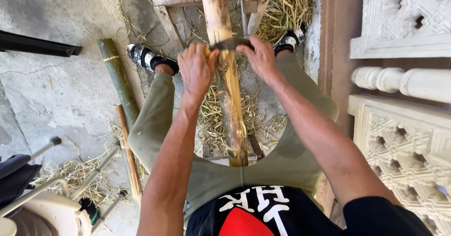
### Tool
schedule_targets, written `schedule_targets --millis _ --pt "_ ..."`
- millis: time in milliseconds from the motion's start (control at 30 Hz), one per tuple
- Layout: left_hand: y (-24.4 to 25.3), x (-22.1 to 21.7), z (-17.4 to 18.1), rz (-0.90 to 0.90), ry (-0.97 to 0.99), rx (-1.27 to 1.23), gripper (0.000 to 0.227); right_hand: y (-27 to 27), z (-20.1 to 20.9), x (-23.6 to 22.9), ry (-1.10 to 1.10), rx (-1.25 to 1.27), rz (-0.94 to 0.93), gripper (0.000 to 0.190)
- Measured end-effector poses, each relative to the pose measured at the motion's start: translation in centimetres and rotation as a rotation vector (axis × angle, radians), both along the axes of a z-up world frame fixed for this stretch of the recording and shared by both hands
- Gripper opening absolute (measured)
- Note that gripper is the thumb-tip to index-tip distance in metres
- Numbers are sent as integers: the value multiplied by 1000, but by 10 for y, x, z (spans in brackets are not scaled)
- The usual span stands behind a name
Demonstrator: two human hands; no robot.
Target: The recorder is stripping the outer bark and smoothing a bamboo pole using a curved handheld blade.
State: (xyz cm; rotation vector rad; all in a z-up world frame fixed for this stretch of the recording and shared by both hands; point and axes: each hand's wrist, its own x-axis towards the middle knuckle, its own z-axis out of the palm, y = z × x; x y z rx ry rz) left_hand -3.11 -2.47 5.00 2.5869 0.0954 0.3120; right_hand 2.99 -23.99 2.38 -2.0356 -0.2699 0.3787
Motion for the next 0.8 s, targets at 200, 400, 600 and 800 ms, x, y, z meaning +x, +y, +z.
schedule_targets --millis 200,400,600,800 --pt "-37 -161 -3 -79 76 -21 32 -55 -14 -176 -147 4 39 33" --pt "-31 -235 -18 -180 369 -277 35 -75 15 -222 489 -314 208 31" --pt "0 -49 -45 -21 -8 -82 33 -7 10 -37 -12 -152 74 28" --pt "12 33 -12 8 -209 86 32 10 -46 46 -383 -155 3 43"
